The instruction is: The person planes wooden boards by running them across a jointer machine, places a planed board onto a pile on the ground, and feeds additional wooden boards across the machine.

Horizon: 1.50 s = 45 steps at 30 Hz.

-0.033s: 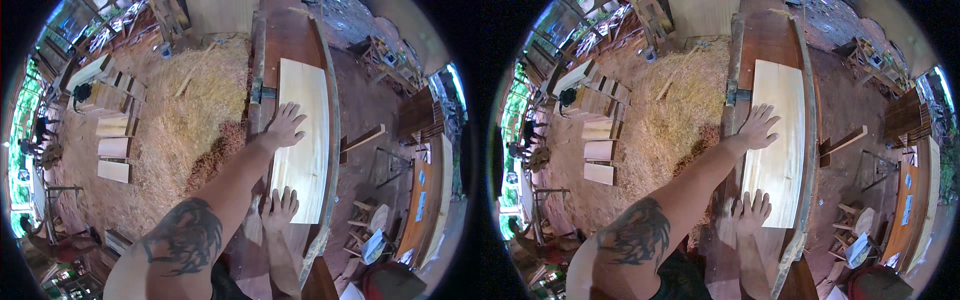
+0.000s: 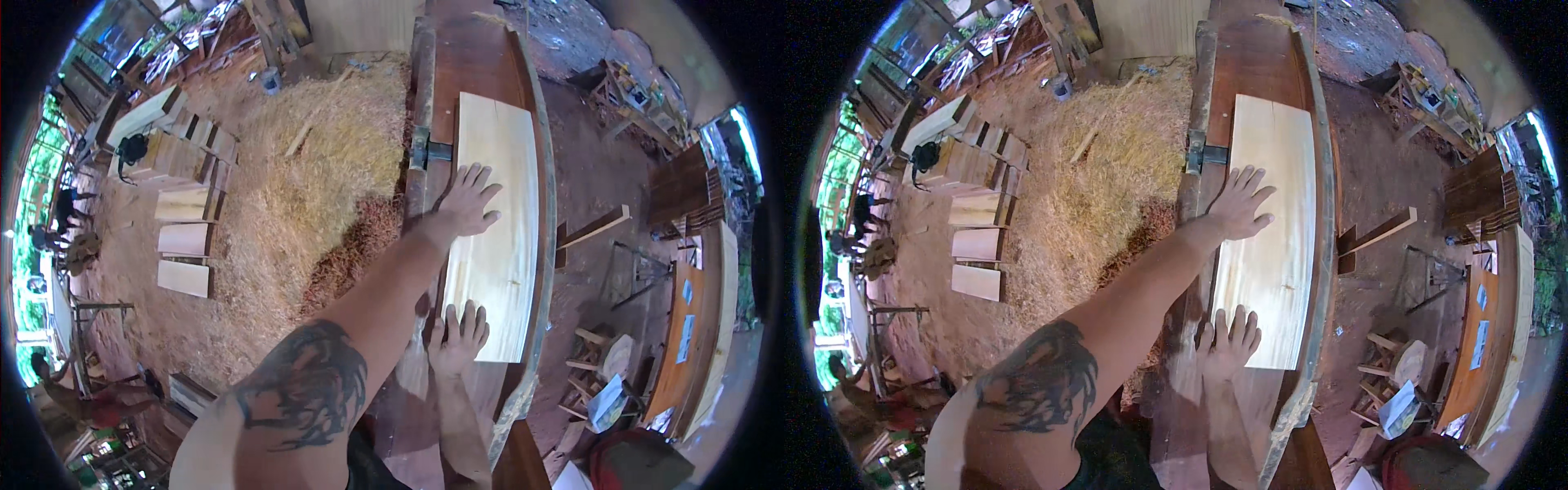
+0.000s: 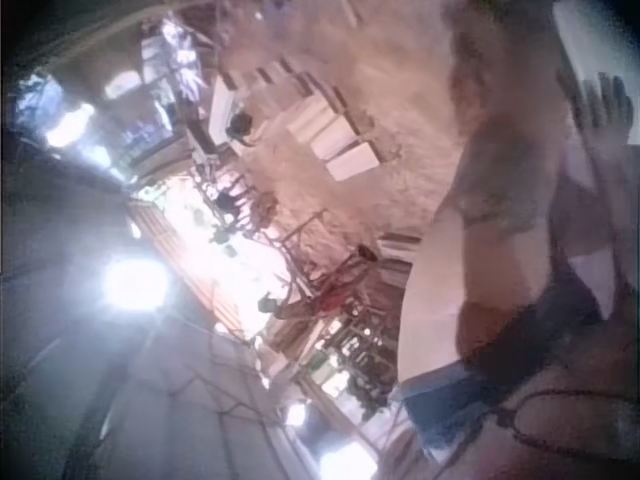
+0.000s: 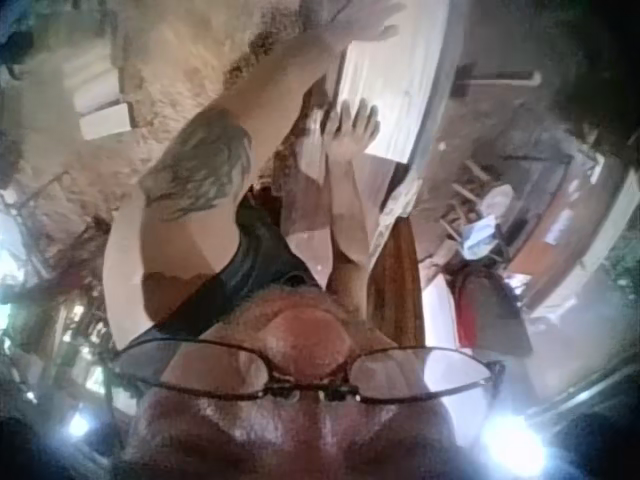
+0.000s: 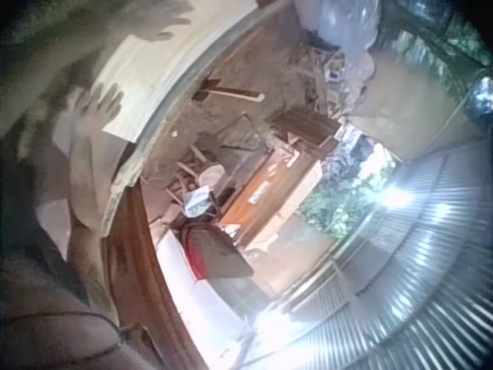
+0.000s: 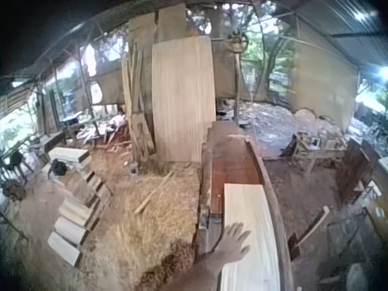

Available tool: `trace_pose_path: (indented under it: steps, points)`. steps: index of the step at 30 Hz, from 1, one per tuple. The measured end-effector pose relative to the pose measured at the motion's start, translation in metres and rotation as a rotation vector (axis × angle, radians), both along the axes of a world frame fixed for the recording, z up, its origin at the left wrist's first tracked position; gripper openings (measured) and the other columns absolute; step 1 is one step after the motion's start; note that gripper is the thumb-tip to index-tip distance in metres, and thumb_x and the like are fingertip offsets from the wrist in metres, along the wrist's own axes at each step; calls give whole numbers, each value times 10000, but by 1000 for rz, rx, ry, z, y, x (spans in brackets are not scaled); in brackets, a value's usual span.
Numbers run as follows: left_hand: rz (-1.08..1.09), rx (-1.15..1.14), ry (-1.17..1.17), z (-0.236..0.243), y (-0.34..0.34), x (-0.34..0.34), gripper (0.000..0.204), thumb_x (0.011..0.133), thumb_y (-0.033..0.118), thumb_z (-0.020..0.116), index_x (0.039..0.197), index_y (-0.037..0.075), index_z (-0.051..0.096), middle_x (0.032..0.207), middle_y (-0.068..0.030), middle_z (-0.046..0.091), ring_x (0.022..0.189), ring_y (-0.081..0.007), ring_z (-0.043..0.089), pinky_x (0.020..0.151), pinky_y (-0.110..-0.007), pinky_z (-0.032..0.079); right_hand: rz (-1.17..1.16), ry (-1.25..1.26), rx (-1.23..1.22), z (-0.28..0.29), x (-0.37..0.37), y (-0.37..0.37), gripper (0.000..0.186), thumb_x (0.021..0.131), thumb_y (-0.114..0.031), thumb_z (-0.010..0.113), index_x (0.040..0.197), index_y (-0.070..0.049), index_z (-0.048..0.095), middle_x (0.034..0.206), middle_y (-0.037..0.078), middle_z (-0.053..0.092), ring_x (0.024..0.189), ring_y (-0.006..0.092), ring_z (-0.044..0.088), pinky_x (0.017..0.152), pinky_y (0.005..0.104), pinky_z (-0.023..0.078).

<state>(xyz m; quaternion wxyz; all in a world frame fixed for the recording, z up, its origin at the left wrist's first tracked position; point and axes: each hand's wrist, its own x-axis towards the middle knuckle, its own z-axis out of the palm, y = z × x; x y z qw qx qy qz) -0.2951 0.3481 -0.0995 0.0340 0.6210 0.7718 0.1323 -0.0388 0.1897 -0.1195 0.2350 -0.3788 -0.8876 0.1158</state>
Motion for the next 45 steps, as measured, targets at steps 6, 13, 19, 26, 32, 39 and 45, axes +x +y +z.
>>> trace_pose_path:
  steps: [6,13,19,26,32,39,45]
  points:
    - [23,108,170,7,47,-48,607,989,439,530,1480,86,469,1615,-248,269,1514,-448,195,1237,-594,127,-26,58,42,-7,-67,58,351,939,-316,629,1237,-143,696,1460,172,537,1388,454,433,1127,615,292]
    - [306,623,-284,-44,-79,-60,509,913,193,631,1380,29,510,1488,-306,385,1404,-492,336,1170,-615,240,-16,60,110,-11,-151,133,327,946,-313,620,1190,-127,731,1409,177,573,1374,427,453,1112,588,316]
    - [596,54,-529,-146,-188,-10,668,1054,514,331,1454,-12,427,1480,-333,404,1348,-515,395,1153,-581,300,-14,87,185,-17,-234,208,325,936,-306,641,1206,-144,721,1378,151,596,1336,403,488,1091,558,348]
    - [752,153,-926,-112,-187,21,705,1046,503,411,1485,-47,372,1431,-328,452,1317,-482,457,1128,-519,363,-22,68,199,-31,-337,309,299,931,-315,630,1175,-179,738,1375,117,606,1333,338,506,1104,553,354]
    - [790,81,-1030,-106,-181,8,752,1028,496,455,1506,-71,326,1480,-337,393,1402,-498,349,1205,-550,242,-68,13,250,-46,-425,385,288,926,-360,645,1173,-237,725,1367,82,620,1317,322,524,1072,579,391]
    - [737,95,-1018,-111,-189,8,733,1020,450,488,1519,-57,309,1501,-312,375,1399,-487,350,1200,-532,273,-88,-266,70,-22,-567,342,752,828,-576,637,1424,-129,528,1553,224,381,1446,433,307,1149,631,243]
    - [730,93,-1014,-110,-188,6,758,1015,491,496,1512,-56,327,1505,-306,372,1406,-479,346,1198,-529,284,-205,-745,-7,-6,-633,285,1074,833,-570,682,1588,18,196,1653,265,173,1478,560,196,1137,726,223]
